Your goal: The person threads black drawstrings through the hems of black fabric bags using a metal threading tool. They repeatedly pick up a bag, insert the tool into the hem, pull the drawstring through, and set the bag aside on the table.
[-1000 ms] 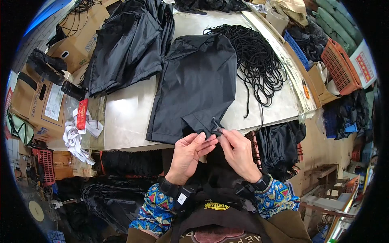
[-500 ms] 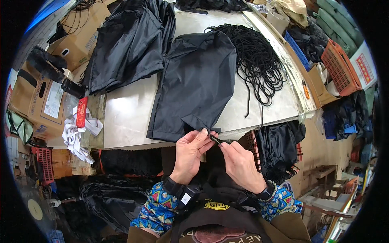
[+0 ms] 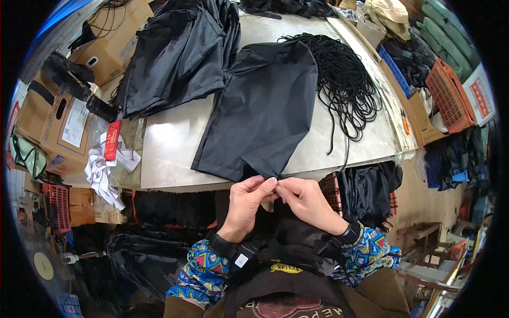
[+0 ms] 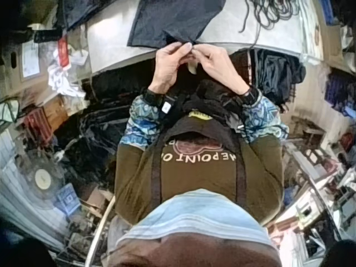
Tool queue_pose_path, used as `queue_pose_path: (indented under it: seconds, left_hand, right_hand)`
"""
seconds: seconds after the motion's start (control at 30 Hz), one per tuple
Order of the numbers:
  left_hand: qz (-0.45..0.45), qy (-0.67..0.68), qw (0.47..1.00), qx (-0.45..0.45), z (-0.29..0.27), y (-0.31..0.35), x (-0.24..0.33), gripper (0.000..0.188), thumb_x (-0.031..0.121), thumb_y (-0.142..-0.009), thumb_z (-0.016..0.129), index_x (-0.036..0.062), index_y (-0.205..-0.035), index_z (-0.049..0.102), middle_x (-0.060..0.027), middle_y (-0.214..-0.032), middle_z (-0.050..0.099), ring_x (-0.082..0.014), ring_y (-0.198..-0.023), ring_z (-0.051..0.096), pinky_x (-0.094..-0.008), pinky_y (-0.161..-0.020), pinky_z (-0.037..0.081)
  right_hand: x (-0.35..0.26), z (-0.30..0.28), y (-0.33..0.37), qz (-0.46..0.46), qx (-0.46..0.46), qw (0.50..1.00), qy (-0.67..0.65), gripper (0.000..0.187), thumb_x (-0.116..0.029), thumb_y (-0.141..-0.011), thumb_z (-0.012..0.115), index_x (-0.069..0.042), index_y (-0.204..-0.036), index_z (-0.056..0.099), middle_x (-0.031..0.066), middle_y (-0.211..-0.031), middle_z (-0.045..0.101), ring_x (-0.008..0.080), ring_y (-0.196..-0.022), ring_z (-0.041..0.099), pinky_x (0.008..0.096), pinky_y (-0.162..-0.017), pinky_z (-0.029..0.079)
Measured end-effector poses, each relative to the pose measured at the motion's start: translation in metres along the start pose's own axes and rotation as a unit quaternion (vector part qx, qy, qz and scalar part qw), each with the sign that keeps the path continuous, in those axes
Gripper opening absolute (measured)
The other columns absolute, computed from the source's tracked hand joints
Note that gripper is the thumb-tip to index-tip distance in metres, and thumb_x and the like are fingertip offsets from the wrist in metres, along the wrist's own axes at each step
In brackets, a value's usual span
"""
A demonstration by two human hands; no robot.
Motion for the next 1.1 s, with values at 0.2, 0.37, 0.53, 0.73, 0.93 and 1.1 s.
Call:
queue_pose_path:
  seconds: [0.2,0.37,0.53,0.73,0.93,1.1]
  left_hand:
    - [0.135,0.078,0.980,0.123,-0.043,-0.003,0.049,0.010,0.014,-0.090,0.061,0.0053,-0.085,0.061,-0.0060,-0.085,0.067,-0.0142,-0.076,0.065,-0.0284,-0.065,0.056]
    - [0.060,0.009,0.995,0.077,-0.036,-0.001,0.034,0.015,0.016,-0.090,0.062,0.0005,-0.088,0.063,-0.0090,-0.083,0.067,-0.0149,-0.074,0.065,-0.0261,-0.062,0.055]
    - [0.041,-0.005,0.999,0.035,-0.003,0.013,0.027,0.021,0.018,-0.092,0.060,-0.0013,-0.084,0.061,-0.0078,-0.078,0.064,-0.0135,-0.067,0.063,-0.0260,-0.057,0.054]
    - [0.205,-0.042,0.966,0.153,-0.059,0.012,0.091,0.034,0.031,-0.096,0.053,0.0035,-0.076,0.055,-0.0062,-0.066,0.060,-0.0109,-0.051,0.056,-0.0226,-0.046,0.047]
    - [0.131,-0.170,0.977,-0.003,0.006,-0.004,0.065,0.028,0.022,-0.097,0.051,0.0019,-0.079,0.059,-0.0047,-0.063,0.060,-0.0094,-0.050,0.054,-0.0219,-0.046,0.044]
    - [0.227,-0.404,0.834,-0.300,0.083,0.032,0.004,0.016,0.013,-0.092,0.055,-0.0002,-0.086,0.062,-0.0052,-0.071,0.061,-0.0095,-0.057,0.057,-0.0249,-0.050,0.046]
  right_hand:
    - [-0.004,-0.024,0.026,0.026,-0.035,0.999,-0.015,0.031,-0.006,-0.086,0.060,-0.001,-0.116,0.056,0.0160,-0.079,0.064,0.0275,-0.068,0.064,0.0318,-0.062,0.049]
    - [-0.005,-0.053,0.044,-0.057,-0.018,0.988,0.139,0.017,-0.006,-0.085,0.061,0.001,-0.101,0.062,0.0170,-0.074,0.059,0.0316,-0.064,0.060,0.0349,-0.058,0.047]
    - [-0.020,-0.027,0.028,-0.063,0.004,0.992,0.110,0.017,-0.005,-0.086,0.060,0.002,-0.102,0.061,0.0171,-0.075,0.058,0.0330,-0.068,0.058,0.0359,-0.059,0.046]
    - [-0.048,-0.043,0.032,-0.059,-0.033,0.985,0.161,0.017,-0.003,-0.084,0.061,0.003,-0.100,0.061,0.0187,-0.078,0.060,0.0341,-0.072,0.061,0.0360,-0.062,0.048]
    - [-0.045,-0.076,0.034,-0.088,0.061,0.982,0.157,0.009,0.000,-0.082,0.064,0.005,-0.089,0.064,0.0172,-0.072,0.060,0.0292,-0.060,0.057,0.0300,-0.056,0.046]
    - [-0.039,-0.039,0.009,-0.012,0.058,0.997,0.048,0.013,-0.004,-0.086,0.061,0.004,-0.094,0.065,0.0179,-0.076,0.064,0.0226,-0.064,0.064,0.0284,-0.058,0.047]
Point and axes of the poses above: each hand's wrist, its own y-axis away from the middle knuckle, its own z-axis out of the palm, x = y × z, the point moved 7 cm from there along -y, towards the middle knuckle
